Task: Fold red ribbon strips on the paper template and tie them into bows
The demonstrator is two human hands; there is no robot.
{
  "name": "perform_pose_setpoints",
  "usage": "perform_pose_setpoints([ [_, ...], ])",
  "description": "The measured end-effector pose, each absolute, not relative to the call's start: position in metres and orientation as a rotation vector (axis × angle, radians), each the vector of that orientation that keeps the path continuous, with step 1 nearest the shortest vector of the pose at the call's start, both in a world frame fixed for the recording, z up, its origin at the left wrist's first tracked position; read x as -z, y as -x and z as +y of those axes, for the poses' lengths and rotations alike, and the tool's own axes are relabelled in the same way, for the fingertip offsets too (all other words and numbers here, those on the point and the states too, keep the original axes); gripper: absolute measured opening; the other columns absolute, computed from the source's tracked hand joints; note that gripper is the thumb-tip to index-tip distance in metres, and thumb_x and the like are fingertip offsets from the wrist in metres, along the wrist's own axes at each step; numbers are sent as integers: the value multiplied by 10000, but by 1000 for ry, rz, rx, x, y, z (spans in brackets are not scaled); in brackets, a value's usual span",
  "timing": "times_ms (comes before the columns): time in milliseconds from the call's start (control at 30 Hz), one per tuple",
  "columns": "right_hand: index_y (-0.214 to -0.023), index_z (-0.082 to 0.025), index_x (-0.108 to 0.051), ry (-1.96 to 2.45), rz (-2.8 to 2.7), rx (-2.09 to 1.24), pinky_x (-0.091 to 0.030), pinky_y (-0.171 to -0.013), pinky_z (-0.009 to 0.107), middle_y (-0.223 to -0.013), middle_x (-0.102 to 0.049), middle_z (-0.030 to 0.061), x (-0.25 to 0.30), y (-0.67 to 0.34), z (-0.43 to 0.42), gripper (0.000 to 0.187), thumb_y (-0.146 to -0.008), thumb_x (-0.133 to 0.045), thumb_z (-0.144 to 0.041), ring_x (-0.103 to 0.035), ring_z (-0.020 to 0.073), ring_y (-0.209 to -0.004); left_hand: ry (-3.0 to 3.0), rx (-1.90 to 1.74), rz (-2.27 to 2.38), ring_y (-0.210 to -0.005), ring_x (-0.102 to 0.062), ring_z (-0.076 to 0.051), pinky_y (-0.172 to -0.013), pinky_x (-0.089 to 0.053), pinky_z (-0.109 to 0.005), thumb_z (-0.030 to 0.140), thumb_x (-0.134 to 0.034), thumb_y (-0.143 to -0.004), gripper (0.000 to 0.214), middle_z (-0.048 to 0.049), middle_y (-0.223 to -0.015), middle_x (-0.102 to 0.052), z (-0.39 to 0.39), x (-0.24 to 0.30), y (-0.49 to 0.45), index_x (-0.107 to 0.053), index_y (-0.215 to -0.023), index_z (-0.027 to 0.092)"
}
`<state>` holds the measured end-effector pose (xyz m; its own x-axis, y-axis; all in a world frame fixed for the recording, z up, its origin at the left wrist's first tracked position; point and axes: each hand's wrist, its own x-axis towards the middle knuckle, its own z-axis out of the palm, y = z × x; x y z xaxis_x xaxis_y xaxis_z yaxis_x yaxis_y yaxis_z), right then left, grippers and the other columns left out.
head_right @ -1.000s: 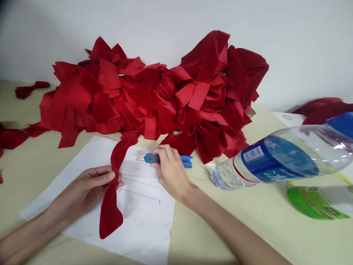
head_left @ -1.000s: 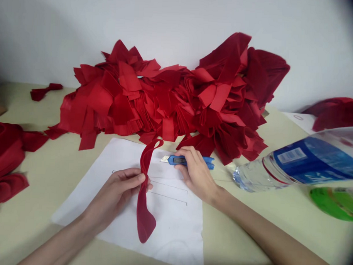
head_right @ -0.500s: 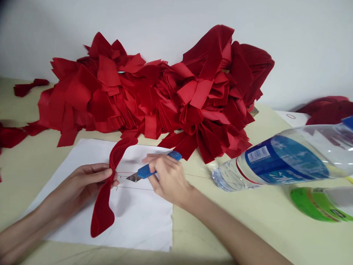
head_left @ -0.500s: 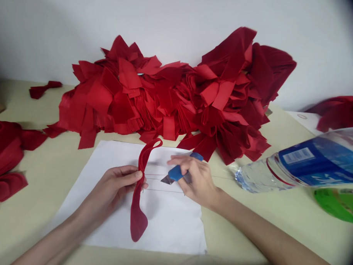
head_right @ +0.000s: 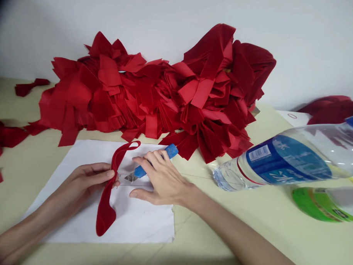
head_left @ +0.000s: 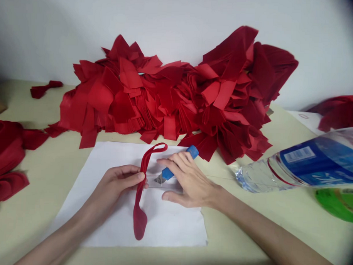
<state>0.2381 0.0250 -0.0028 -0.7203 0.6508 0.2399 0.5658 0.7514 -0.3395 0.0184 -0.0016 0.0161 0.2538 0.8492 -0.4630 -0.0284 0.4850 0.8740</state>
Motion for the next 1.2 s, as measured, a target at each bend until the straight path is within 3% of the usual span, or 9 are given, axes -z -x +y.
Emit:
perform_pose_setpoints([
  [133,-1255,-151,-434,924,-2596,-377,-338,-873,422,-1040,-521,103,3,-239,26,413,-940,-357,-407,-434,238,-943,-880,-728,1178,-752,-571,-187,-748,-385,-302,340,-659,-765,192,-45,-732,-658,-3,-17,-19,-664,-732,152],
  [300,-1043,-178,-514,929,-2581,-391,-328,-867,379,-983,-585,63,2,-238,27,235,-933,-445,-373,-477,212,-938,-920,-716,1210,-771,-565,-200,-757,-378,-316,372,-649,-769,219,-50,-747,-659,-4,-16,-19,-649,-728,157],
  [933,-903,-164,-491,1176,-2396,-184,-371,-781,369,-874,-593,76,8,-237,30,284,-915,-449,-445,-534,234,-834,-1081,-730,1282,-672,-507,-137,-642,-370,-249,335,-644,-768,176,3,-693,-601,-11,-12,-23,-615,-705,173],
  [1200,-957,-184,-514,1315,-2308,-243,-362,-770,330,-937,-638,46,7,-237,33,110,-848,-506,-200,-563,212,-848,-1101,-760,1202,-691,-535,-141,-634,-409,-230,341,-665,-754,172,-10,-720,-621,-22,-16,-29,-626,-738,174],
])
